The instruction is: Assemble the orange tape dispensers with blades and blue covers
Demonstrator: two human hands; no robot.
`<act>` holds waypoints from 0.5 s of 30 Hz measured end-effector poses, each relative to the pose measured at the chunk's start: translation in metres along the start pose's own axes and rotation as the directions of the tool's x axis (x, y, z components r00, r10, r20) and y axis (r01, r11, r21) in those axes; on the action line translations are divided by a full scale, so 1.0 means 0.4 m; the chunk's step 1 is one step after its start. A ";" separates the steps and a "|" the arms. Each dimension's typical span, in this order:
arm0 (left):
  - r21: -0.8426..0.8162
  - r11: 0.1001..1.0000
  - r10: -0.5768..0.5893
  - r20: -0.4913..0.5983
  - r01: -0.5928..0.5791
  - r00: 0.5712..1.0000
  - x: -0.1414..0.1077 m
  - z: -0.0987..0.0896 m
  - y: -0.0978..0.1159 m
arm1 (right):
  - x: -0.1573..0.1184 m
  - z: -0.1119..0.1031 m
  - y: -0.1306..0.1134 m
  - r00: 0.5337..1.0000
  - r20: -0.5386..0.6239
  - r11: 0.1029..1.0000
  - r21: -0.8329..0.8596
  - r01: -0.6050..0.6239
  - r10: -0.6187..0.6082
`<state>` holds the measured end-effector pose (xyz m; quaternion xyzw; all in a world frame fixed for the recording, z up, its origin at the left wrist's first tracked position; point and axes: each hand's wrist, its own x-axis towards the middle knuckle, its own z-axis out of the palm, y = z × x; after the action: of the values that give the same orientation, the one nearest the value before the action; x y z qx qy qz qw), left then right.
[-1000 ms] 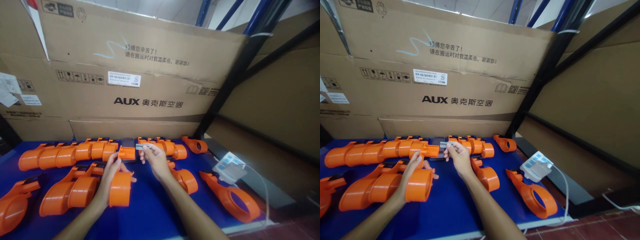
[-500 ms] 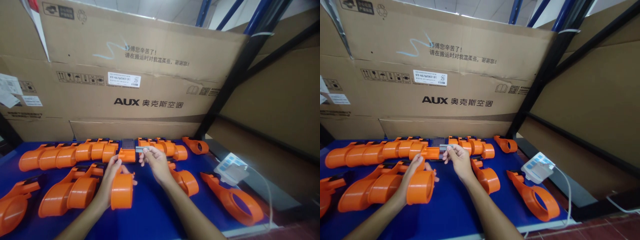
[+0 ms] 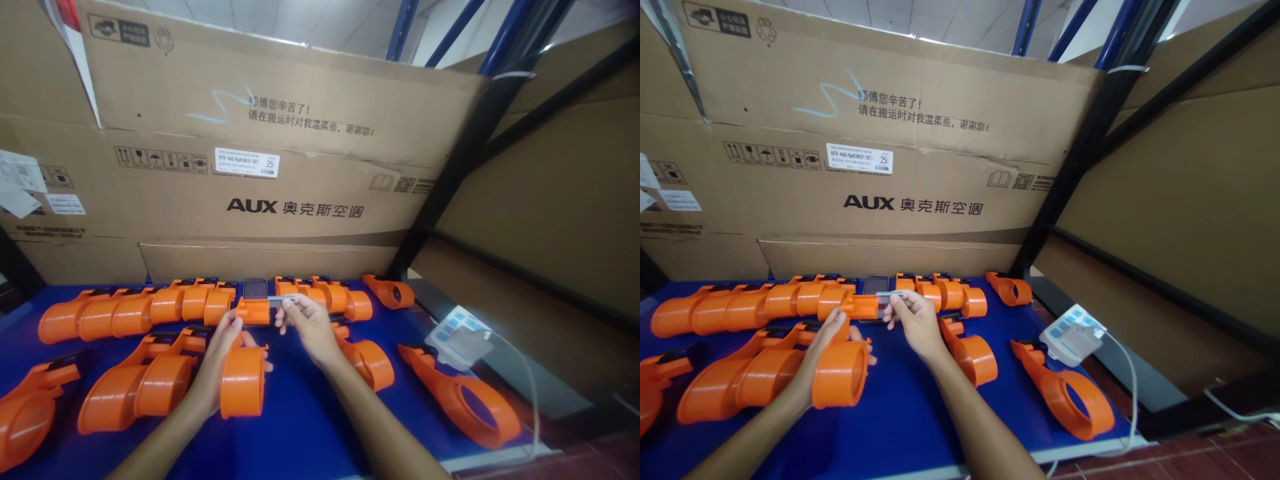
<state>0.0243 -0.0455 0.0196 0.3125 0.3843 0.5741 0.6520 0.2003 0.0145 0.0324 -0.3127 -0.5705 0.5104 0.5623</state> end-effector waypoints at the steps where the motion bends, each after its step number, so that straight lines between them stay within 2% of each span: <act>1: 0.027 1.000 0.014 0.003 -0.015 1.000 -0.001 0.001 0.000 | -0.001 0.002 0.002 1.000 0.006 1.000 -0.003 0.001 -0.001; 5: 0.077 0.995 0.060 0.013 -0.061 0.998 0.000 0.006 -0.007 | -0.005 0.013 0.015 1.000 -0.005 0.998 -0.069 -0.011 0.011; 11: 0.060 0.991 0.123 -0.077 -0.119 0.989 0.011 0.000 -0.019 | -0.004 0.011 0.025 0.980 -0.196 0.993 -0.117 0.015 -0.038; 15: 0.075 0.991 0.113 -0.077 -0.107 0.991 0.012 -0.005 -0.018 | -0.006 -0.002 0.020 0.982 -0.182 0.983 -0.184 0.024 -0.058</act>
<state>0.0267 -0.0419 0.0118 0.3325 0.4129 0.6075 0.5915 0.1999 0.0146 0.0241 -0.3969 -0.5658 0.4130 0.5931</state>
